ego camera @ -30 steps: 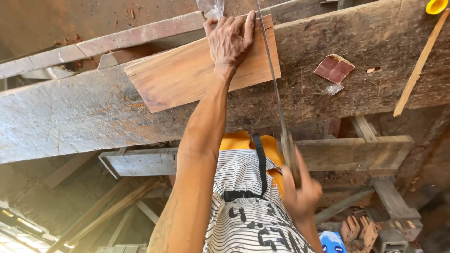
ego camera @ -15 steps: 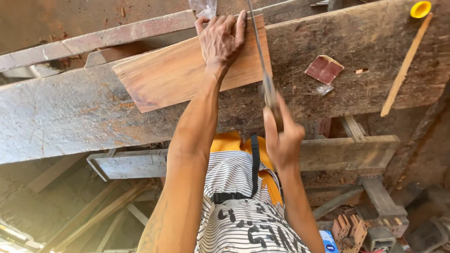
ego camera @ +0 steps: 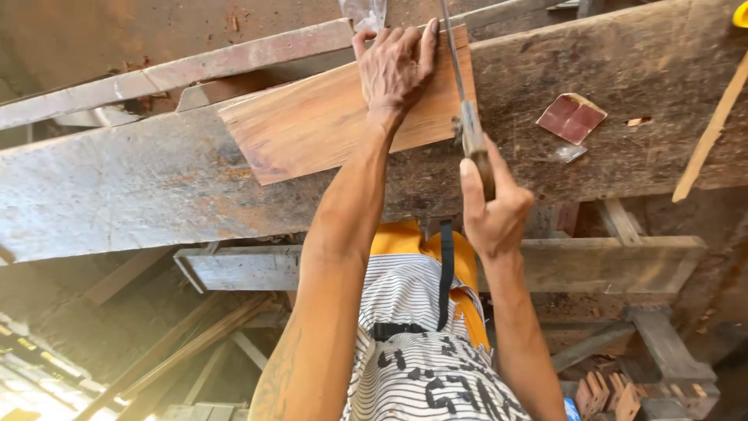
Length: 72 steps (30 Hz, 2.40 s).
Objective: The recorder uses a hand saw to cut pieces of wood on a workbench.
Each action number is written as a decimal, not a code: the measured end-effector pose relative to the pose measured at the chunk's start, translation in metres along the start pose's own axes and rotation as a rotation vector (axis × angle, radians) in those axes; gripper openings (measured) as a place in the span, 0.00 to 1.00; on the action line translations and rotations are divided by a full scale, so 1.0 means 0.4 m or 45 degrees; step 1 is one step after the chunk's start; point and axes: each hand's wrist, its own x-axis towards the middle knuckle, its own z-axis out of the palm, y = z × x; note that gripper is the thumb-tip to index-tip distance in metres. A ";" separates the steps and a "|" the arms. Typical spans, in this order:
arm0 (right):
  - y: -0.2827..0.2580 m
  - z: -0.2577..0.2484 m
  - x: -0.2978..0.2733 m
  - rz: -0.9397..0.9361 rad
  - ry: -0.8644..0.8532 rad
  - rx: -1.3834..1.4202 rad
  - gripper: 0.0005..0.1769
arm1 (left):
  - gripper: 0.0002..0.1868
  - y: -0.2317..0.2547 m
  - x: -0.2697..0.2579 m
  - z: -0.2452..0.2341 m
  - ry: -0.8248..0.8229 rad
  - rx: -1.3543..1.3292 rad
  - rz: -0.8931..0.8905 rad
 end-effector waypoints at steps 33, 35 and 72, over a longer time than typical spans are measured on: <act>0.006 -0.068 -0.168 -0.117 0.057 -0.080 0.25 | 0.22 -0.018 -0.005 0.028 0.105 -0.066 0.079; -0.017 -0.020 -0.040 -0.028 0.018 -0.024 0.26 | 0.23 -0.010 -0.002 0.014 0.083 -0.056 0.059; -0.167 -0.263 -0.417 0.354 -0.104 -0.231 0.31 | 0.23 0.003 0.007 -0.007 -0.006 -0.050 -0.002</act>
